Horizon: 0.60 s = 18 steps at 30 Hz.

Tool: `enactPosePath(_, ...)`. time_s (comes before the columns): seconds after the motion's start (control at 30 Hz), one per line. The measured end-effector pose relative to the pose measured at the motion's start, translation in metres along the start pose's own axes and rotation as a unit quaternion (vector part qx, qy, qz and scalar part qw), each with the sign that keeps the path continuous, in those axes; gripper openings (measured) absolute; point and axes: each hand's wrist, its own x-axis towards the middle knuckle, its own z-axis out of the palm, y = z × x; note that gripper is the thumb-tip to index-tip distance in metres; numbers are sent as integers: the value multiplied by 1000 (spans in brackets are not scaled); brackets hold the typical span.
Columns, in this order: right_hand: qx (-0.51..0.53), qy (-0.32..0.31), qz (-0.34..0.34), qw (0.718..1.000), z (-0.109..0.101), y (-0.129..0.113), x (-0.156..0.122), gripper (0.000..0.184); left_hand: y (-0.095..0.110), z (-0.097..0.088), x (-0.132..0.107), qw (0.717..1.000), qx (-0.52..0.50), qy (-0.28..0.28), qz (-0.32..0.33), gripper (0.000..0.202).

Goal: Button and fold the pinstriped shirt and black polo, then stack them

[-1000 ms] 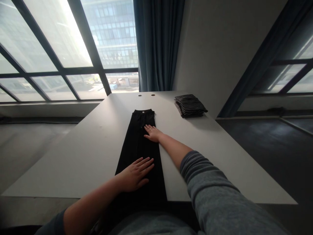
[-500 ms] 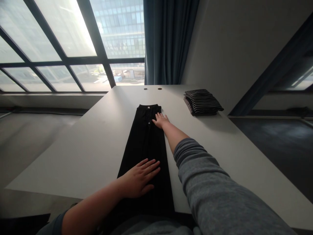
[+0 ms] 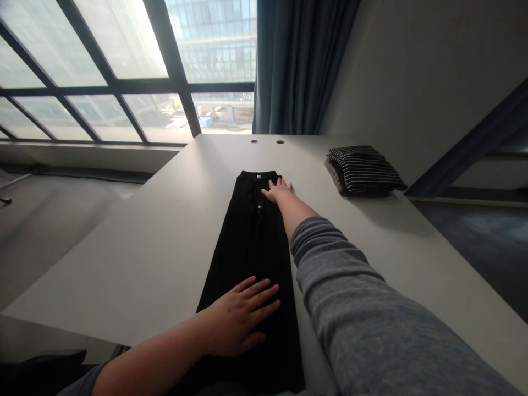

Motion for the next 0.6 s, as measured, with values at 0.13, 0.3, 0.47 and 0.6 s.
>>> enactPosePath(0.13, 10, 0, 8, 1000, -1, -2, 13, 90, 0, -3, 1, 1000, -11, -4, 2, 71)
enactPosePath(0.3, 12, 6, 14, 1000, 0, -1, 18, 87, 0, -5, 1, 999, -31, -11, -6, 66)
enactPosePath(0.47, -11, 81, -14, 997, -6, -9, 0, 73, -1, -1, 0, 1000, -24, -5, -3, 68)
enactPosePath(0.6, -10, 174, -78, 982, -14, -21, -46, 69, -3, 2, 1, 1000, -12, -11, 2, 69)
